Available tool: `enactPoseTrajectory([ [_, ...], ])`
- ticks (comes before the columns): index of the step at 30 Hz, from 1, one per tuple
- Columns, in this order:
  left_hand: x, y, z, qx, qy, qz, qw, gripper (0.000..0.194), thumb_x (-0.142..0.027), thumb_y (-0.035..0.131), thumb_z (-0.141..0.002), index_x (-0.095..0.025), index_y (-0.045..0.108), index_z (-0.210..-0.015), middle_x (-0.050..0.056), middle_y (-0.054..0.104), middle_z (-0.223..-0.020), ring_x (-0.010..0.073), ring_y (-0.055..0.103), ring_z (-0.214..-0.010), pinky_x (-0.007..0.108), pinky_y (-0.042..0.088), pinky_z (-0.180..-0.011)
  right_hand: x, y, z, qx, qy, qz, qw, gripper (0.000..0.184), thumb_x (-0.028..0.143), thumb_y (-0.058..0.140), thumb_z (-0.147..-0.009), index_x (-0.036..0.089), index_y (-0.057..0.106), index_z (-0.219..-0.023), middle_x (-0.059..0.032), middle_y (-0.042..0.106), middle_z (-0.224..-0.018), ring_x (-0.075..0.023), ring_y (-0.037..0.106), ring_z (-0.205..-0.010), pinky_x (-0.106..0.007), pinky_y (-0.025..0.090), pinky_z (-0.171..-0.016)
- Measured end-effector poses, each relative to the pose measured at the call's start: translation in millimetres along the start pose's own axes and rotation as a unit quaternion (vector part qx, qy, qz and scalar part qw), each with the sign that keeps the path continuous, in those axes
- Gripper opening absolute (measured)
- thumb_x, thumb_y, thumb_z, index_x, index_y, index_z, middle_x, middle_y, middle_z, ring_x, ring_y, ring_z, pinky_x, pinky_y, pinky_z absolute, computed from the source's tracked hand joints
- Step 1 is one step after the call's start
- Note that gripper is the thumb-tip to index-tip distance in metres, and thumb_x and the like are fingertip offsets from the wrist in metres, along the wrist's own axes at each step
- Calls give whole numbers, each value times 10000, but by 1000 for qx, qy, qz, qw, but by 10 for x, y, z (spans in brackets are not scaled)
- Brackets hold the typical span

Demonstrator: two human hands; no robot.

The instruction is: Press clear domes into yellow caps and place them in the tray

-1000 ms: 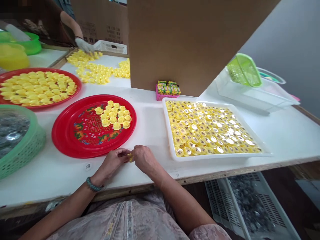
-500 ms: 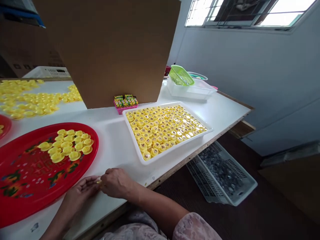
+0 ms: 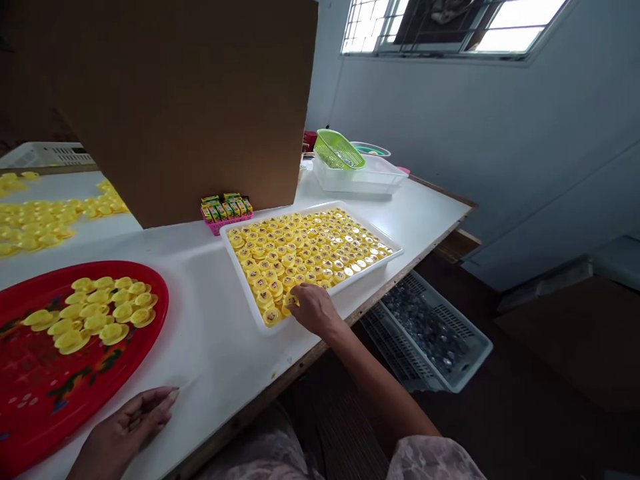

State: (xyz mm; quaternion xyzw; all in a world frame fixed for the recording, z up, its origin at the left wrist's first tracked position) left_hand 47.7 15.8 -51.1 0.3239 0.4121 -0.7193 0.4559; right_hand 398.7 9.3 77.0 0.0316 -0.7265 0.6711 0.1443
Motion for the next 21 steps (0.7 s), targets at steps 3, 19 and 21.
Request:
enactPoseTrajectory([
  [3,-13,12,13,15,-12,-5,1000,543,-600,696,-529,-181,667,-873,50,709,-837,226,684,-741,266,560,-681,-55,101,-35,8,1,13,1000,161,285,624,-784,192,673,-906,-42,662,-786,-170,604,-746,-236,385,-641],
  [19,-87,-1348,524,-160,11,-362,918,300,-461,544,-735,-223,650,-885,31,684,-885,184,608,-694,255,416,-627,1566,317,453,-48,-274,-203,939,198,238,500,-892,193,635,-1029,-85,654,-996,-191,607,-909,-320,501,-798],
  [21,-14,-1278,494,-133,16,-354,925,320,-442,557,-730,-204,635,-929,50,665,-936,181,606,-718,259,422,-662,1961,549,547,23,-325,-225,918,191,199,489,-894,169,629,-1022,-98,650,-984,-189,598,-911,-315,498,-799],
])
Point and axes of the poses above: each hand's wrist, its own z-axis away from the middle knuckle, its own y-axis out of the palm, x = y × z, the point moved 9 cm from there along -z, towards the middle knuckle
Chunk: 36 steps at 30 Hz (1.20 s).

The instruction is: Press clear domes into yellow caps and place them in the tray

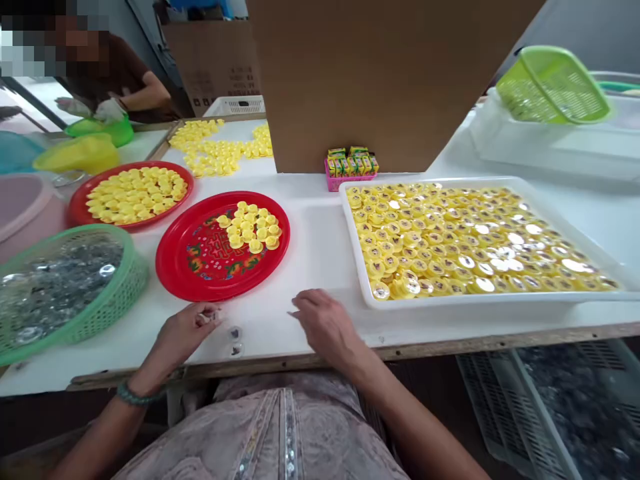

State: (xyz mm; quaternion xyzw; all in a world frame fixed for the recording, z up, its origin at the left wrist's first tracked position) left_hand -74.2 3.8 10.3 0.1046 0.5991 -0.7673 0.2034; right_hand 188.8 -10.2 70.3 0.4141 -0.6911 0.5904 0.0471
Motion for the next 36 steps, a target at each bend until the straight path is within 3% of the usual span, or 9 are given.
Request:
enactPoseTrajectory([
  [6,-268,343,66,61,64,27,996,241,-349,639,-687,-203,617,-878,42,631,-840,194,577,-760,273,395,-676,398,718,-184,114,-74,-80,987,214,109,520,-847,153,619,-1031,-109,638,-1015,-189,585,-954,-312,478,-841],
  [10,-411,416,132,54,95,47,993,127,-192,632,-680,-193,607,-805,27,616,-797,167,554,-715,266,373,-655,377,955,-190,155,-54,-89,982,354,9,514,-768,139,607,-1084,-109,627,-1052,-195,576,-993,-316,469,-869],
  [13,-440,449,135,44,106,108,988,95,-180,606,-698,-191,625,-790,27,629,-794,160,561,-709,264,390,-660,270,1045,-173,159,-10,-111,981,423,2,495,-758,143,579,-1148,-101,626,-1055,-188,582,-992,-303,470,-861],
  [17,-325,566,60,55,48,249,966,120,-242,615,-687,-199,642,-796,10,648,-710,154,580,-625,248,414,-573,176,1119,-155,157,27,-137,978,427,59,559,-769,196,568,-1173,-66,628,-1012,-158,606,-872,-255,474,-775],
  [21,-296,708,8,96,8,357,929,206,-301,656,-648,-180,643,-814,21,668,-717,159,597,-622,238,434,-536,109,1126,-176,132,46,-124,982,183,196,569,-841,182,656,-1001,-52,619,-876,-134,591,-746,-222,450,-671],
  [25,-362,717,25,122,4,385,915,321,-421,636,-678,-147,657,-843,28,655,-683,144,560,-576,236,421,-521,48,1077,-176,98,49,-145,983,136,171,559,-847,176,694,-863,-47,618,-836,-131,589,-753,-220,444,-688],
  [28,-460,637,38,119,33,364,923,332,-452,580,-726,-154,678,-834,19,647,-662,133,528,-551,231,396,-511,-47,998,-163,74,95,-187,975,93,190,603,-819,185,696,-815,-38,637,-826,-129,595,-740,-223,447,-687],
  [32,-593,496,3,72,82,345,932,275,-416,561,-752,-168,680,-761,15,634,-656,144,539,-612,232,409,-568,-168,881,-148,62,176,-246,951,75,248,648,-772,178,675,-778,-17,651,-747,-129,578,-676,-226,438,-627],
  [36,-723,525,-15,81,95,398,909,293,-421,548,-776,-165,681,-829,13,617,-638,144,545,-616,244,440,-605,-276,842,-119,44,249,-375,892,180,337,620,-771,166,666,-800,0,627,-665,-118,546,-605,-224,438,-566],
])
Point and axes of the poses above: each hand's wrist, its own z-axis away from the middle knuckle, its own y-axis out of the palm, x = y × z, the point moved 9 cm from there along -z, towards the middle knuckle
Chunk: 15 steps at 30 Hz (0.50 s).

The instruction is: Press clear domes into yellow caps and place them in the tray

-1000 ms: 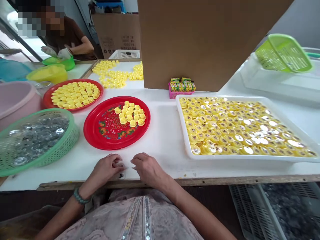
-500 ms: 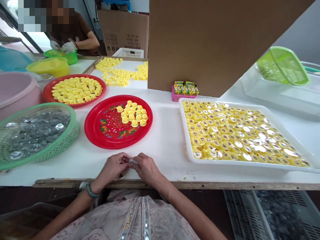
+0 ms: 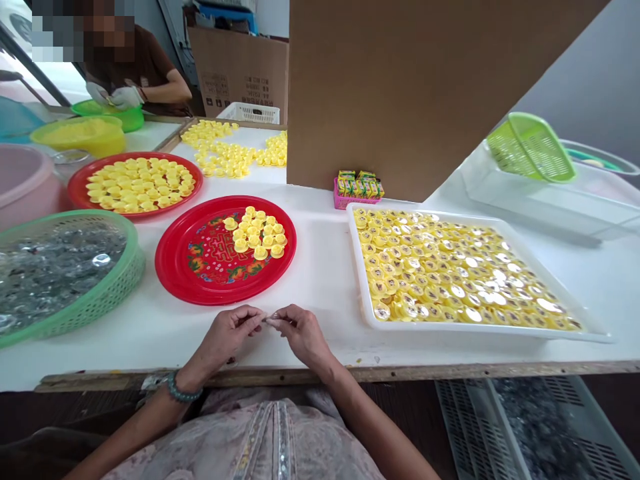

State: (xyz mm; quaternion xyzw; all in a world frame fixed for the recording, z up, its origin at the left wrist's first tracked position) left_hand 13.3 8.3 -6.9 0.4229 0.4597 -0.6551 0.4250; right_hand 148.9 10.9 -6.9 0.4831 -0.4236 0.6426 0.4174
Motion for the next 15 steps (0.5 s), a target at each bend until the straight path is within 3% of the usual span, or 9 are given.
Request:
enactPoseTrajectory([
  [4,-15,100,6,0,-7,84,996,268,-380,631,-727,-155,667,-870,28,652,-720,146,569,-668,245,459,-628,-80,18,8,-2,31,-142,989,259,393,629,-757,147,671,-824,-5,622,-636,-110,550,-568,-228,444,-549],
  [7,16,115,23,-9,-27,120,992,264,-372,651,-714,-150,664,-856,22,649,-709,131,560,-634,241,458,-608,-150,12,42,-31,46,-188,981,291,401,668,-723,149,660,-869,-17,640,-658,-125,580,-581,-238,457,-545],
  [12,134,88,41,-9,-71,105,992,280,-397,667,-693,-140,667,-802,-5,605,-590,112,520,-547,229,425,-543,-194,-104,77,-72,48,-174,981,283,408,659,-736,151,657,-855,-27,643,-704,-124,572,-612,-229,448,-539],
  [15,173,103,42,2,-82,89,993,279,-399,680,-676,-137,663,-771,-8,599,-583,107,504,-538,223,412,-537,-178,-213,59,-80,35,-105,991,250,392,626,-765,147,656,-806,-15,610,-688,-119,544,-624,-223,445,-552],
])
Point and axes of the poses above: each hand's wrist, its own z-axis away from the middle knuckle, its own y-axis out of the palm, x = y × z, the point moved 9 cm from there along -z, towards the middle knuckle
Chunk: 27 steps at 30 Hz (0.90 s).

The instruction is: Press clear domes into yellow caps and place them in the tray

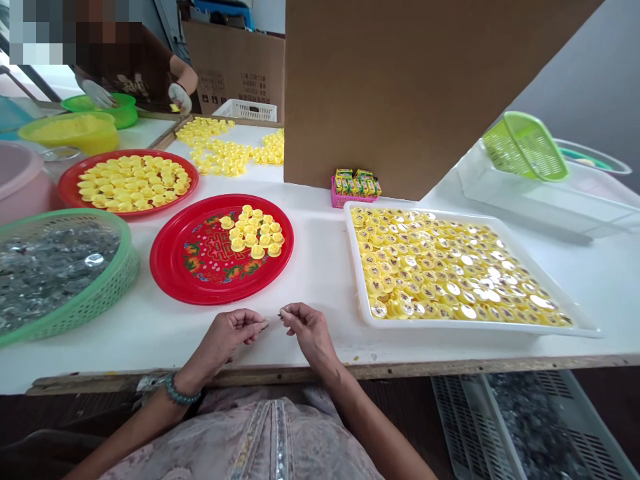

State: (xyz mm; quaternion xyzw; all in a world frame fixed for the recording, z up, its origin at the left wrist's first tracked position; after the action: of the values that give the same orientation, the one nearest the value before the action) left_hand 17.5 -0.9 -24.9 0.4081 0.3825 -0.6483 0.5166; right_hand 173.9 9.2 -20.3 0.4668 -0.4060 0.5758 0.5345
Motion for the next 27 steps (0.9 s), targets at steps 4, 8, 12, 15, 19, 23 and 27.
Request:
enactPoseTrajectory([
  [4,-25,-15,-24,-7,0,-3,1000,280,-412,690,-659,-140,651,-713,-17,579,-562,107,495,-538,220,405,-542,-16,-48,4,12,-13,204,979,195,332,612,-781,146,666,-800,8,580,-599,-111,506,-552,-223,414,-539],
  [8,-89,-107,-71,-28,-6,-4,1000,292,-418,694,-646,-134,638,-680,-7,585,-567,109,490,-533,227,398,-533,29,114,124,77,-81,345,932,187,269,649,-769,167,675,-923,2,620,-646,-128,553,-579,-241,428,-590],
  [12,-220,-127,-132,-22,0,5,1000,272,-400,684,-660,-131,646,-684,12,619,-624,119,520,-580,232,398,-562,312,199,191,52,-184,354,916,473,299,700,-738,198,566,-1181,-80,619,-1028,-152,590,-709,-253,480,-601],
  [15,-365,-32,-192,13,15,41,999,203,-331,676,-673,-130,650,-668,11,629,-643,130,556,-658,239,414,-641,554,272,169,39,-265,349,898,394,263,641,-798,224,554,-1180,-74,615,-1039,-157,595,-765,-261,495,-651],
  [19,-498,107,-276,59,17,60,996,164,-289,656,-687,-125,661,-677,6,627,-641,119,546,-654,237,405,-651,708,273,55,3,-306,353,884,218,201,605,-815,221,604,-1032,-32,630,-880,-140,592,-717,-248,480,-647],
  [23,-587,175,-377,97,18,39,994,183,-292,638,-707,-118,676,-750,32,651,-705,133,563,-691,248,417,-666,739,212,-36,-30,-309,350,884,189,160,611,-780,216,610,-961,-16,624,-837,-129,587,-696,-239,475,-648],
  [27,-864,-13,-635,72,109,-161,978,265,-344,556,-781,-145,668,-915,65,670,-852,172,586,-765,293,450,-708,715,36,-89,-74,-284,342,893,174,175,609,-770,211,615,-940,-14,621,-806,-126,581,-674,-235,483,-634],
])
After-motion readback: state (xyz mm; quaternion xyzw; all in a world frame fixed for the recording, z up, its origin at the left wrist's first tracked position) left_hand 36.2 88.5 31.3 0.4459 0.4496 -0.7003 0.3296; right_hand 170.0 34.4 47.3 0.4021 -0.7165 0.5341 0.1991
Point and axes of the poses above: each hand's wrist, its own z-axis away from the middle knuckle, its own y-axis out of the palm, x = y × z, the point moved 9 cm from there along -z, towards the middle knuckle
